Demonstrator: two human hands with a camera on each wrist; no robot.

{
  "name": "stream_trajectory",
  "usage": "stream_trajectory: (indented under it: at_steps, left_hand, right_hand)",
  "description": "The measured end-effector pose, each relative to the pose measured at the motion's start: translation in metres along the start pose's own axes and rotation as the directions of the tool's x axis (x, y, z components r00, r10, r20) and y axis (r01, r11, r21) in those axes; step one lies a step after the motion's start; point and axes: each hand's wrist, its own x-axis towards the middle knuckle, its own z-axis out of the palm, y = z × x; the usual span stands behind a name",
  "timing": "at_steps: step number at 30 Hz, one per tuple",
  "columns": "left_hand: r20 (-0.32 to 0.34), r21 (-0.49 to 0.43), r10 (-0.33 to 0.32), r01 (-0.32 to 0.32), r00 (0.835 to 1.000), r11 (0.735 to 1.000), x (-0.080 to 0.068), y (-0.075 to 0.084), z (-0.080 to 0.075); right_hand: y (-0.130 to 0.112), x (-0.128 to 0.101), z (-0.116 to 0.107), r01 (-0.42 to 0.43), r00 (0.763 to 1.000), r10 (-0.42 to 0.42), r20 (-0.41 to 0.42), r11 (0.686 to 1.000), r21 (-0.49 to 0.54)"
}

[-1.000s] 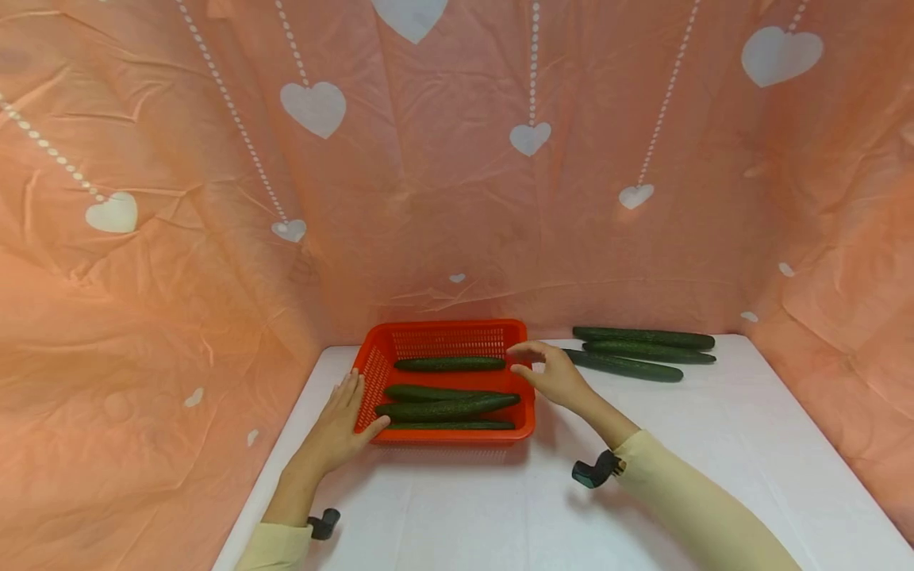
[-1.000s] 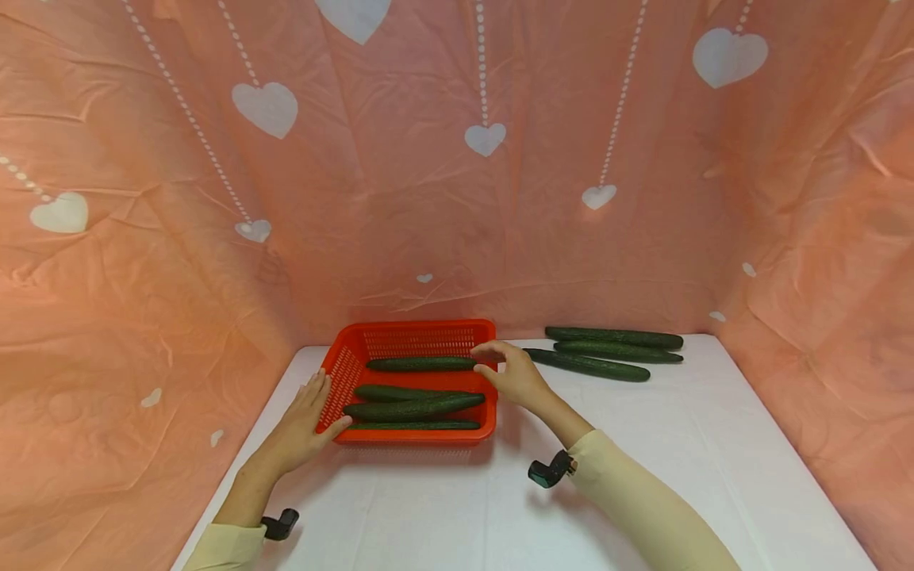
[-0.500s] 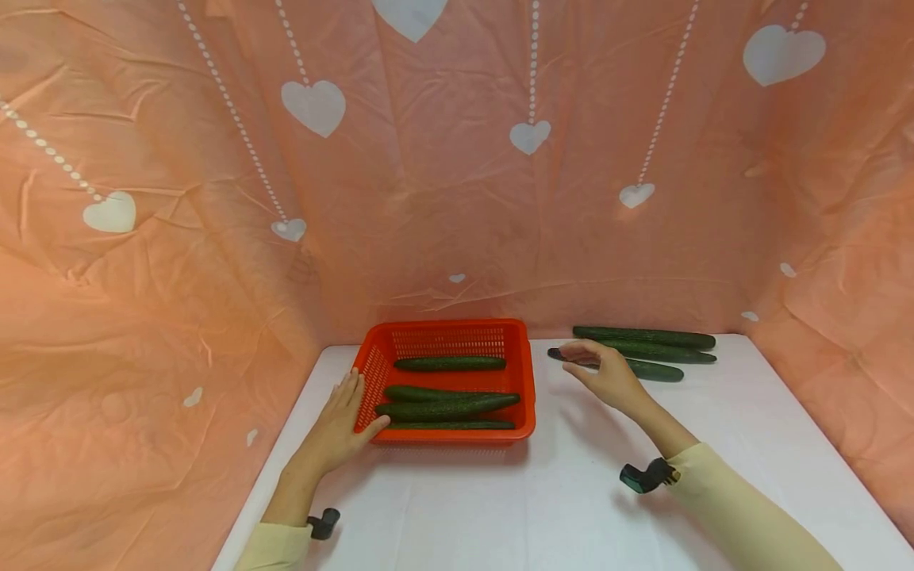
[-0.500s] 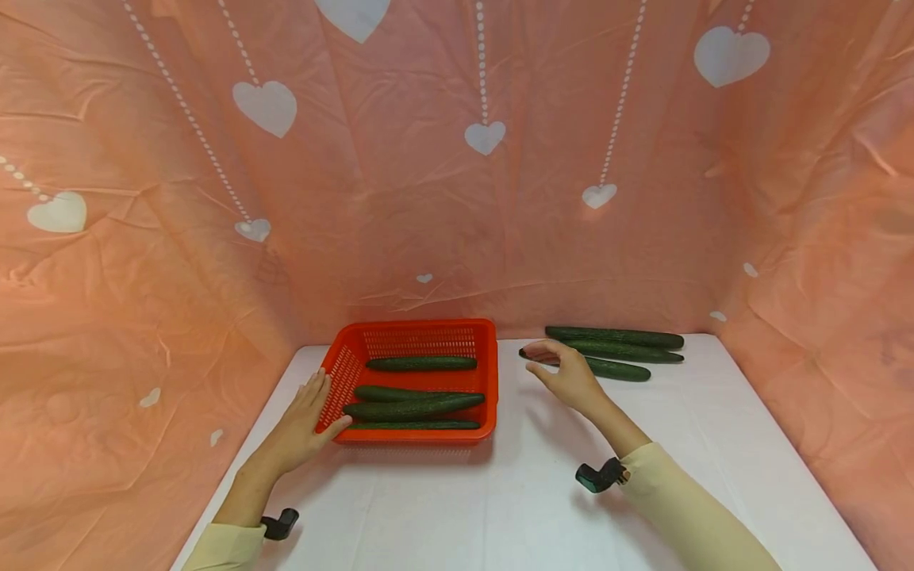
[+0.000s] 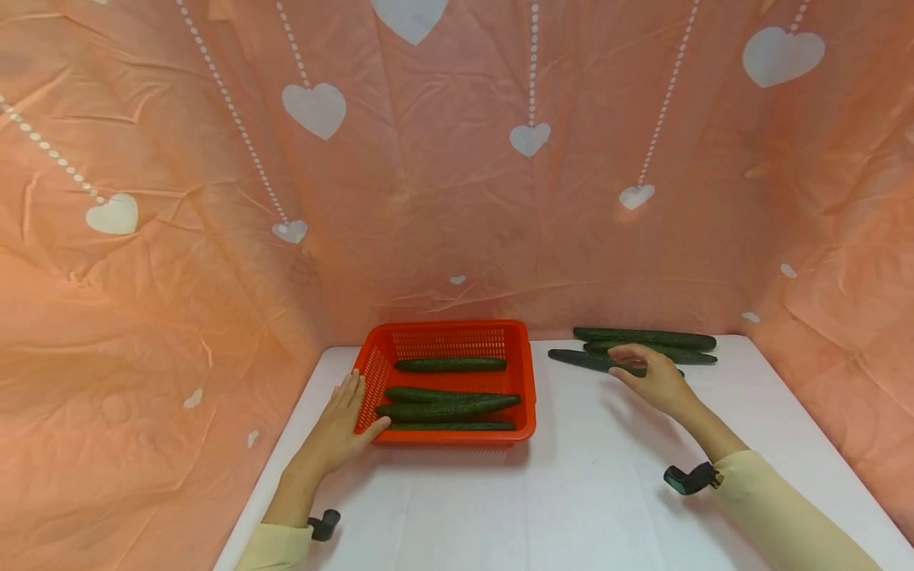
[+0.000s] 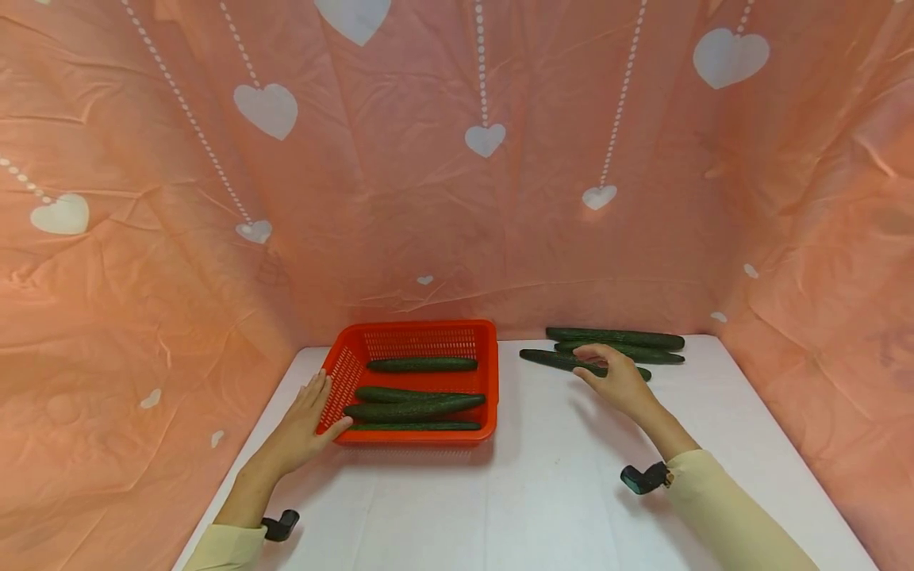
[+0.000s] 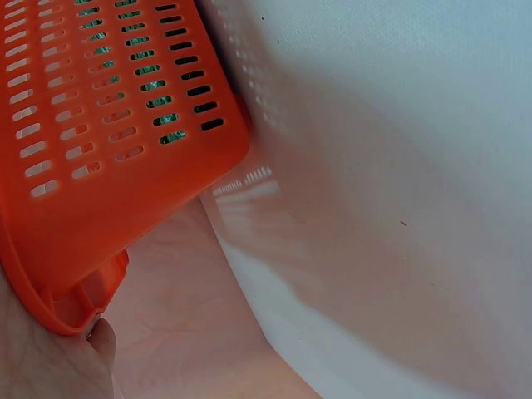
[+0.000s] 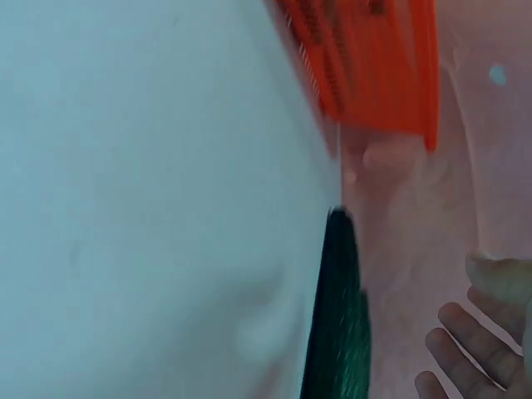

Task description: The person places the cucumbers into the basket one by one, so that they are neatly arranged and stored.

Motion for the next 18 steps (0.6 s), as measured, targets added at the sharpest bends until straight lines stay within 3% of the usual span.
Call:
stream_trajectory:
  at_steps: [10,18]
  left_hand:
    - [-0.001,0.002,-0.002,0.002,1.0,1.0,-0.001,0.002,-0.001]
    - [0.004,-0.002,-0.01,0.01,1.0,1.0,-0.002,0.002,0.0]
  right_hand:
    - [0.037,0.0,-0.022,-0.077,0.995,0.079,0.062,0.996,-0.037]
    - [0.067,0.002,-0.026,-0.117,0.986,0.13,0.108,0.987,-0.114]
